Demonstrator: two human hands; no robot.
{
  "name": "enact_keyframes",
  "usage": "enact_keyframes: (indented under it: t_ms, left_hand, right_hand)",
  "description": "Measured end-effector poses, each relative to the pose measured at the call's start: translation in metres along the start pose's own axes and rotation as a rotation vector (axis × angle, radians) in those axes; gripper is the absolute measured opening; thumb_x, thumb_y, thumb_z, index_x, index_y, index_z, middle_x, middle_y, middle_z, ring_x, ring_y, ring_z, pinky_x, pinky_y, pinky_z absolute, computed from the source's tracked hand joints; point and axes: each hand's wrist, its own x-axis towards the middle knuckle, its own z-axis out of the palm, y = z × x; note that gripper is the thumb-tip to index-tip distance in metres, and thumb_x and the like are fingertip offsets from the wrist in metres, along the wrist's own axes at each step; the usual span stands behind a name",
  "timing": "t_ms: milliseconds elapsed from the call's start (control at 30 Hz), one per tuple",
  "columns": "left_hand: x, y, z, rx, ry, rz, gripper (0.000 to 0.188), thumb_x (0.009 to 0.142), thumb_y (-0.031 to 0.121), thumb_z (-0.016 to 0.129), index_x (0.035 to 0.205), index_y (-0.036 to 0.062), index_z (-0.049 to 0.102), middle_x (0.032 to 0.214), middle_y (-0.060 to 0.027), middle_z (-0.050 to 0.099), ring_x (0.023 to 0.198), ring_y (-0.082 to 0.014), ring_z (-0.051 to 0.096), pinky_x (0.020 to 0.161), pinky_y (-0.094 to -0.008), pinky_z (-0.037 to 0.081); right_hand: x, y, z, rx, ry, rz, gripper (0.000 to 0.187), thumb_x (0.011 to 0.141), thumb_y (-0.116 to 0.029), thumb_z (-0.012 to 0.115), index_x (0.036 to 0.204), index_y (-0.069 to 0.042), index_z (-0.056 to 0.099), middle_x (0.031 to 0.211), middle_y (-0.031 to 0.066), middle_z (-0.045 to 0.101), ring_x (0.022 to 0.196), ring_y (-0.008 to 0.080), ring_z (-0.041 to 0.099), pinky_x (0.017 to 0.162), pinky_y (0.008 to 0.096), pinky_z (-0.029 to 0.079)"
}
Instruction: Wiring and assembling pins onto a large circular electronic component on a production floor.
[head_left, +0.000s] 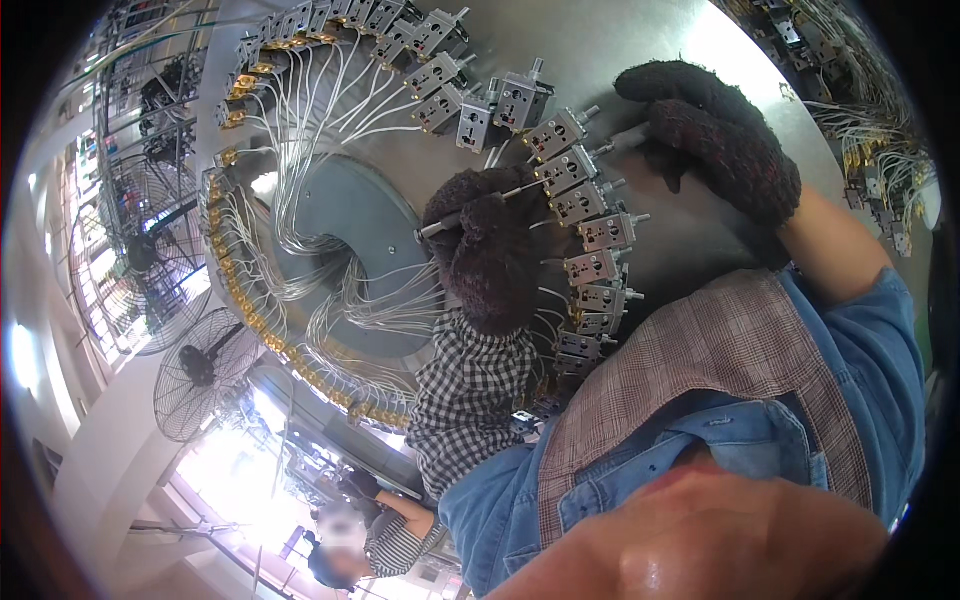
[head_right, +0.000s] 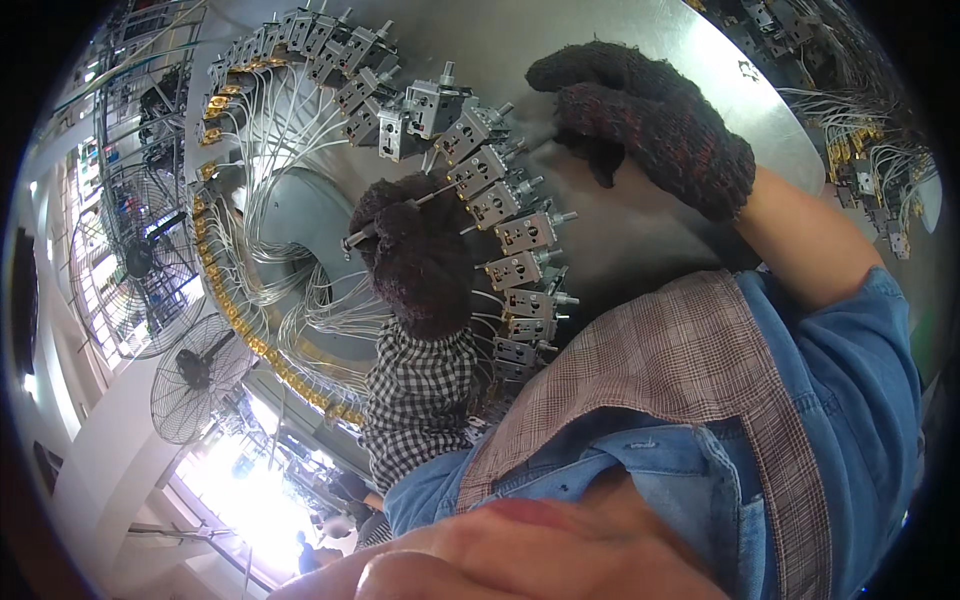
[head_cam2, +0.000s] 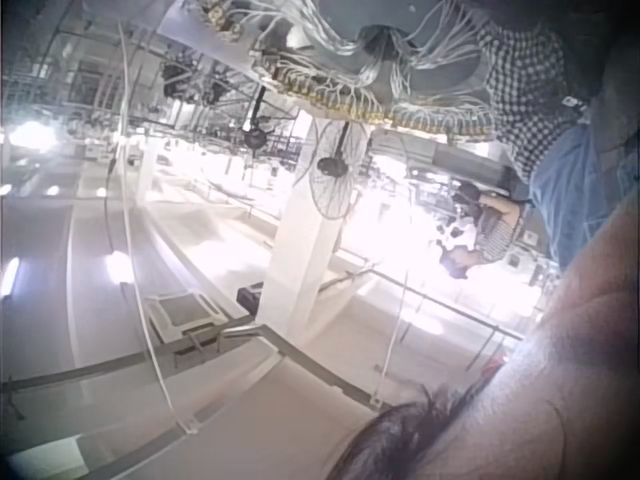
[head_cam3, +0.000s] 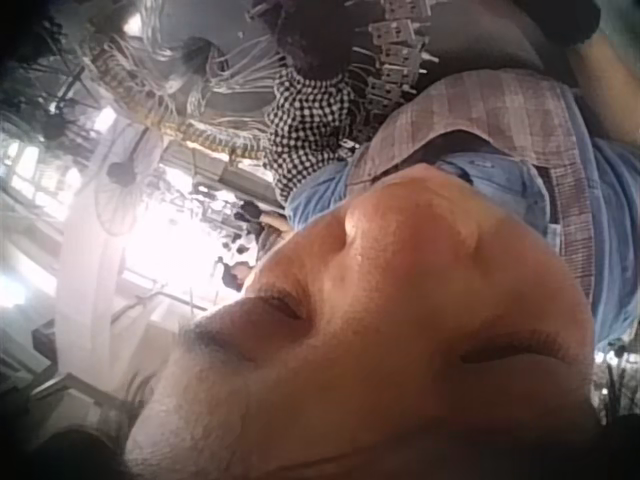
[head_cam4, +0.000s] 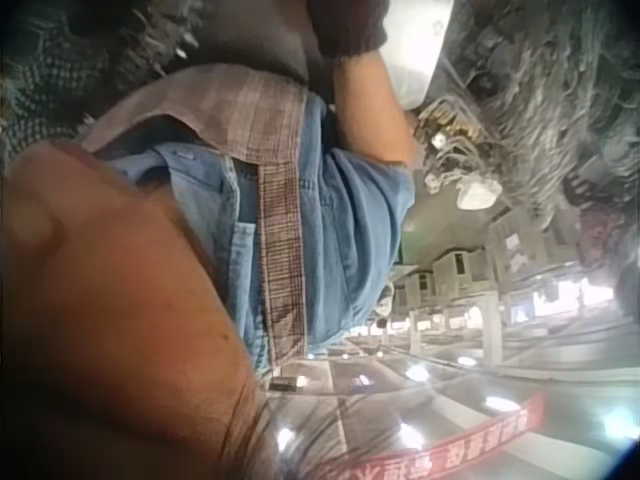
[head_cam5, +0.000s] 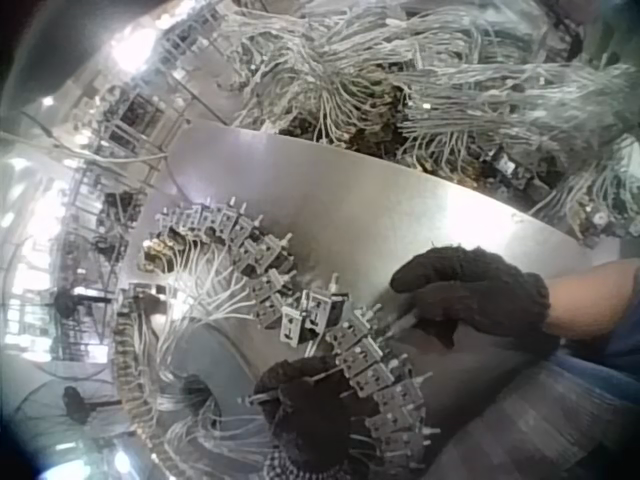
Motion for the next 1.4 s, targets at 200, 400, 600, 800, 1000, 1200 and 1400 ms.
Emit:
enact_keyframes:
  t_ms: [200, 400, 600, 800, 1000, 1200, 1400]
  left_hand:
    - [-0.005, 0.006, -0.002, 0.024, -0.028, 0.018, 0.02, 0.092, 0.016, 0.059, 0.103, -0.0003, 0.057, 0.101, -0.017, 0.065, 0.087, -0.0298, 0.067, 0.072, -0.0424, 0.058]
    - [-0.029, 0.008, 0.002, 0.021, 0.023, -0.176, 0.023, 0.093, 0.016, 0.058, 0.113, 0.0043, 0.054, 0.109, -0.0175, 0.063, 0.095, -0.0316, 0.065, 0.077, -0.0437, 0.057]
    - [-0.025, -0.002, 0.001, -0.149, -0.049, -0.149, 0.025, 0.094, 0.02, 0.057, 0.115, 0.0067, 0.051, 0.117, -0.0152, 0.058, 0.107, -0.0327, 0.06, 0.081, -0.0494, 0.054]
    - [-0.023, -0.006, -0.004, -0.159, 0.063, -0.141, 0.03, 0.091, 0.024, 0.062, 0.108, 0.0007, 0.053, 0.104, -0.0229, 0.059, 0.094, -0.0386, 0.063, 0.077, -0.0478, 0.056]
    - [-0.023, -0.011, -0.013, -0.118, 0.106, -0.17, 0.031, 0.091, 0.025, 0.063, 0.108, 0.0014, 0.053, 0.104, -0.0194, 0.06, 0.095, -0.0348, 0.063, 0.079, -0.0472, 0.056]
    - [-0.023, -0.013, -0.016, -0.13, 0.077, -0.148, 0.029, 0.09, 0.02, 0.064, 0.11, 0.0022, 0.054, 0.104, -0.0178, 0.061, 0.101, -0.0355, 0.062, 0.084, -0.0487, 0.056]
    - [-0.022, -0.013, -0.013, -0.167, 0.048, -0.155, 0.03, 0.091, 0.023, 0.063, 0.11, 0.0013, 0.054, 0.104, -0.0201, 0.062, 0.095, -0.0384, 0.064, 0.078, -0.0513, 0.058]
  right_hand:
    - [-0.013, 0.0, -0.01, 0.046, 0.117, 0.037, 0.033, 0.093, -0.022, 0.057, 0.121, -0.004, 0.059, 0.084, 0.0071, 0.063, 0.063, 0.0097, 0.057, 0.052, 0.0234, 0.046]
    - [-0.023, 0.006, -0.006, 0.023, 0.03, -0.02, 0.032, 0.093, -0.018, 0.057, 0.121, -0.004, 0.059, 0.083, 0.0072, 0.063, 0.062, 0.0097, 0.055, 0.052, 0.0232, 0.045]
    - [-0.02, 0.008, -0.003, -0.248, -0.021, -0.27, 0.033, 0.092, -0.017, 0.059, 0.122, -0.003, 0.059, 0.087, 0.0081, 0.064, 0.066, 0.0105, 0.057, 0.054, 0.0235, 0.046]
    - [-0.018, 0.011, -0.011, -0.356, -0.126, -0.513, 0.032, 0.094, -0.017, 0.058, 0.122, -0.003, 0.059, 0.109, 0.0103, 0.065, 0.083, 0.0169, 0.063, 0.072, 0.0286, 0.052]
    - [-0.014, 0.011, -0.014, -0.511, -0.15, -0.495, 0.031, 0.096, -0.013, 0.053, 0.125, -0.004, 0.056, 0.121, 0.0109, 0.062, 0.104, 0.0207, 0.063, 0.084, 0.0315, 0.052]
    - [-0.017, 0.006, -0.011, -0.22, -0.183, -0.435, 0.03, 0.094, -0.01, 0.056, 0.123, -0.004, 0.058, 0.119, 0.0099, 0.062, 0.106, 0.019, 0.062, 0.084, 0.0301, 0.051]
    - [-0.015, 0.007, -0.005, -0.46, -0.099, -0.542, 0.029, 0.095, -0.011, 0.055, 0.123, -0.003, 0.057, 0.116, 0.0085, 0.063, 0.085, 0.013, 0.063, 0.068, 0.026, 0.052]
